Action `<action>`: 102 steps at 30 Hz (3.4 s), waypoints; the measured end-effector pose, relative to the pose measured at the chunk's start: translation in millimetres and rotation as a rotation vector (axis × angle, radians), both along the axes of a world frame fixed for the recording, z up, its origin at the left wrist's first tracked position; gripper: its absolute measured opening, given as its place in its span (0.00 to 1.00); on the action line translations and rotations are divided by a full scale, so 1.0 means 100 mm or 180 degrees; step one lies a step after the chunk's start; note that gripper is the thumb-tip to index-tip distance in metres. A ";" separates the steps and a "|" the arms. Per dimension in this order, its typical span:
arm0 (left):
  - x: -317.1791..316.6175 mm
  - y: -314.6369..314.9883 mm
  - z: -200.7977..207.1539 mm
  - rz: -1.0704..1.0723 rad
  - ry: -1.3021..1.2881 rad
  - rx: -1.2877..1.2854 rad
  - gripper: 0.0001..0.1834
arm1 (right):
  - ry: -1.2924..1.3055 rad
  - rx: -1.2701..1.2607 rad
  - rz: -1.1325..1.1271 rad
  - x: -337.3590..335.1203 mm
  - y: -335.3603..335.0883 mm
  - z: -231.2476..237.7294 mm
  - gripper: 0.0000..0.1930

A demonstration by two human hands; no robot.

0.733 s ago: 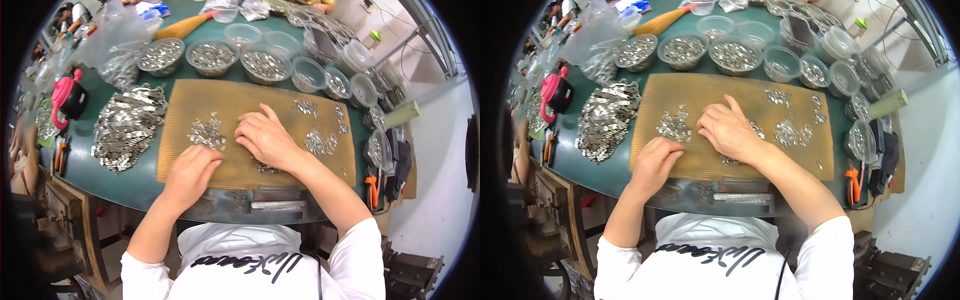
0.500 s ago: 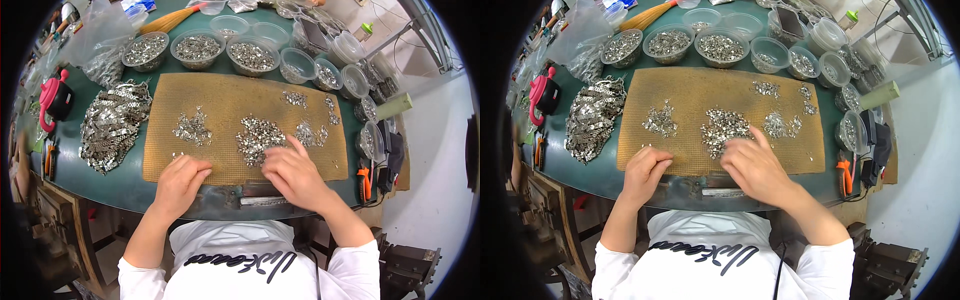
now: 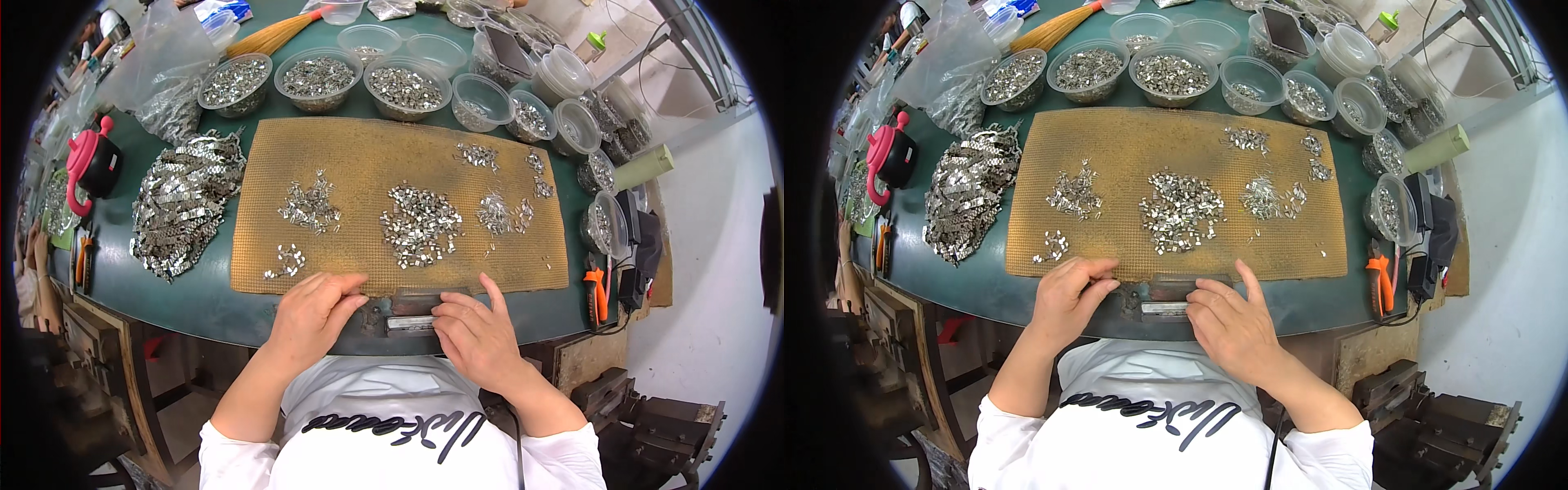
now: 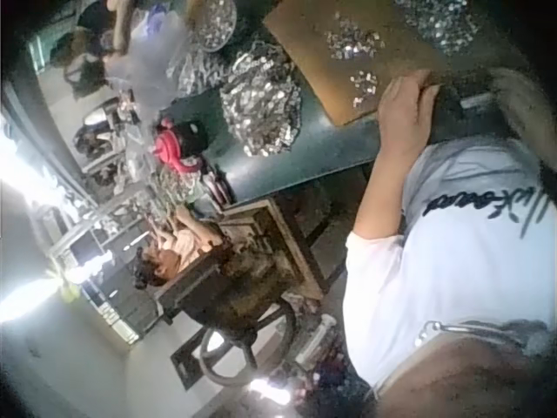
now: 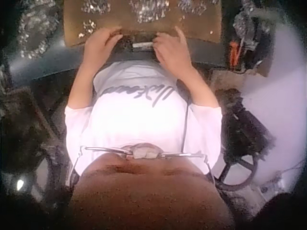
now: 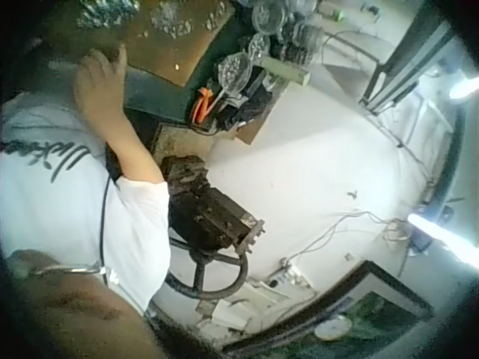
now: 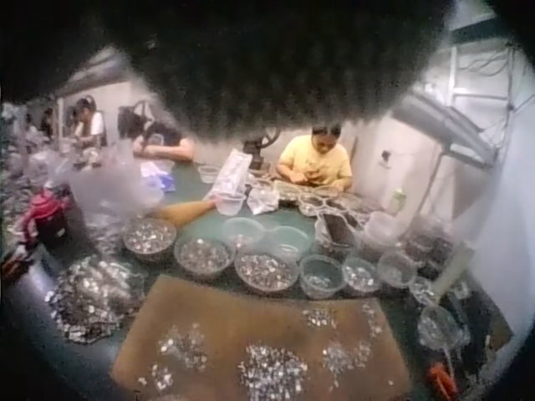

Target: The person loads small metal pieces into a metal fixture by hand, inserts the fixture into a manual press machine to press it, and resumes placing metal pieces into the fixture at the table.

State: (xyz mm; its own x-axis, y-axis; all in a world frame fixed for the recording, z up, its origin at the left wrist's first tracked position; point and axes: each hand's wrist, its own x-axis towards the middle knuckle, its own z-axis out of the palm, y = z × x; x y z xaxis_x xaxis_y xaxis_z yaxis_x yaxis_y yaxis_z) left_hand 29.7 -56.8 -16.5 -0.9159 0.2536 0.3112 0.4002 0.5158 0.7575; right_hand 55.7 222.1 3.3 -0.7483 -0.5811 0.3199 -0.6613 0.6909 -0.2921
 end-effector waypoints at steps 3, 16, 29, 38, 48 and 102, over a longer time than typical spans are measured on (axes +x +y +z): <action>0.00 0.03 0.00 -0.0112 0.0210 -0.0049 0.09 | 0.0137 -0.0007 -0.0033 0.04 -0.02 -0.02 0.12; 0.11 0.41 -0.03 -0.0627 0.0163 0.0518 0.07 | 0.0144 -0.0086 0.0044 0.09 0.13 -0.11 0.17; 0.22 0.64 -0.11 -0.0553 0.0523 -0.0011 0.10 | -0.0595 -0.0637 -0.0108 0.00 0.16 -0.04 0.14; 0.18 0.54 -0.22 -0.0892 0.0834 -0.0116 0.12 | -0.0033 -0.0492 0.0391 -0.70 -0.33 0.10 0.11; 0.20 0.49 -0.29 -0.0883 0.0622 0.0312 0.15 | 0.0150 0.0561 0.0329 -1.41 -1.08 -0.10 0.07; 0.18 0.46 -0.23 -0.0797 0.0433 0.0343 0.18 | -0.0147 -0.0447 -0.0338 0.05 -0.14 -0.05 0.06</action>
State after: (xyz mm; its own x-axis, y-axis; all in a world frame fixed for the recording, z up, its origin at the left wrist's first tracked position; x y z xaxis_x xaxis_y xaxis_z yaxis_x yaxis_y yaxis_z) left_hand 47.9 -10.9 -39.3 -0.7772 0.4252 0.4640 0.6062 0.3079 0.7333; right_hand 61.2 208.3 -2.0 -0.8189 -0.4500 0.3563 -0.5705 0.7064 -0.4189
